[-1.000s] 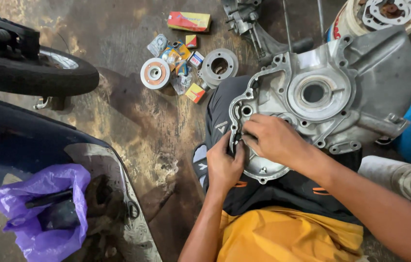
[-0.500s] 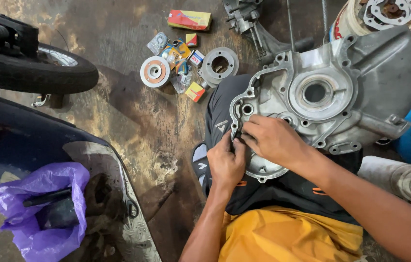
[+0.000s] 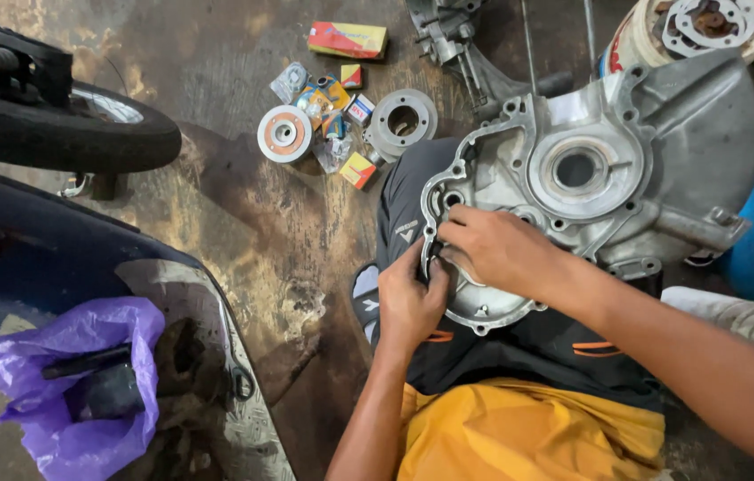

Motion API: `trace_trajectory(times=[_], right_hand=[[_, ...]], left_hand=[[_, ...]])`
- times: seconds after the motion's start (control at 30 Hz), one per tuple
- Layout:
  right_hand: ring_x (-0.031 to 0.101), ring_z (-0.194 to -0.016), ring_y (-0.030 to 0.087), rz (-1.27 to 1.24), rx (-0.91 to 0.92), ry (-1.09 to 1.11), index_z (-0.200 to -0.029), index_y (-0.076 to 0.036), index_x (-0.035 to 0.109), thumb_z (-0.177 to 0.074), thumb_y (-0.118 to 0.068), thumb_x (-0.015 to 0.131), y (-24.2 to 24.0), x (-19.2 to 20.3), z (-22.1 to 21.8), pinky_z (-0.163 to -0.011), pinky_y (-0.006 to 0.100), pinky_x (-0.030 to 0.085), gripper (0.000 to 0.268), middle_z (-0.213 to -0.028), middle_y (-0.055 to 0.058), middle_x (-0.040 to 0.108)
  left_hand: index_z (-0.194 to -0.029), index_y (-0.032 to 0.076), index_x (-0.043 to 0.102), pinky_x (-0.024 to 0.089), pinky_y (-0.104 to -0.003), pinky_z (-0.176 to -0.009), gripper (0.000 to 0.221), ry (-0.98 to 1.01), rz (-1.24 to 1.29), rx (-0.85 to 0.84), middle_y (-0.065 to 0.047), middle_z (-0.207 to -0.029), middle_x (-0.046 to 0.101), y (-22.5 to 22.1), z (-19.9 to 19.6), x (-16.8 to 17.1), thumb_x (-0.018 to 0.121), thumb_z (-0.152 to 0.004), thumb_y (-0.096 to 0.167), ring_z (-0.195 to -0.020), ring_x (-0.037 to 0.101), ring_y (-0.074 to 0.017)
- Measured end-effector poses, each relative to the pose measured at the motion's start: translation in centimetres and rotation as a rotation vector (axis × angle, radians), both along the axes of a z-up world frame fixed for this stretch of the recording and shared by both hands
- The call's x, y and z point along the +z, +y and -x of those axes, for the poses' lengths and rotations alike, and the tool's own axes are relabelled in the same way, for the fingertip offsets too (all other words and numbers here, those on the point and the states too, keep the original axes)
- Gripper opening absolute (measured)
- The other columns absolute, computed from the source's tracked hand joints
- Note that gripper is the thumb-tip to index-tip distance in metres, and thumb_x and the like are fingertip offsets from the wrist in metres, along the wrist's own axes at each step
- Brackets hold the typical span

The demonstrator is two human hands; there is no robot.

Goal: Assembling the internal components of a motorcycle engine crankcase while sitting on the floor.

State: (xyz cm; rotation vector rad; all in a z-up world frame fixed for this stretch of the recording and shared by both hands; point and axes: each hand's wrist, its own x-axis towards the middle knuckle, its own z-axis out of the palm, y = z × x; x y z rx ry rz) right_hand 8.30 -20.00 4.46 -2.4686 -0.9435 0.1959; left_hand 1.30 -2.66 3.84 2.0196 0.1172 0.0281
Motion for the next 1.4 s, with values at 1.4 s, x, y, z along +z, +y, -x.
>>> trace_trajectory(times=[1.4], right_hand=[[0.07, -0.091, 0.036, -0.185, 0.01, 0.223, -0.093, -0.011, 0.064, -0.086, -0.01, 0.065, 0.0, 3.0, -1.3, -0.08, 0.043, 0.057, 0.008, -0.089, 0.011, 0.065]], left_hand=[[-0.126, 0.011, 0.073, 0.054, -0.048, -0.086, 0.035, 0.32, 0.256, -0.149, -0.022, -0.095, 0.076, 3.4, -1.7, -2.6, 0.054, -0.103, 0.03, -0.098, 0.071, -0.0246]])
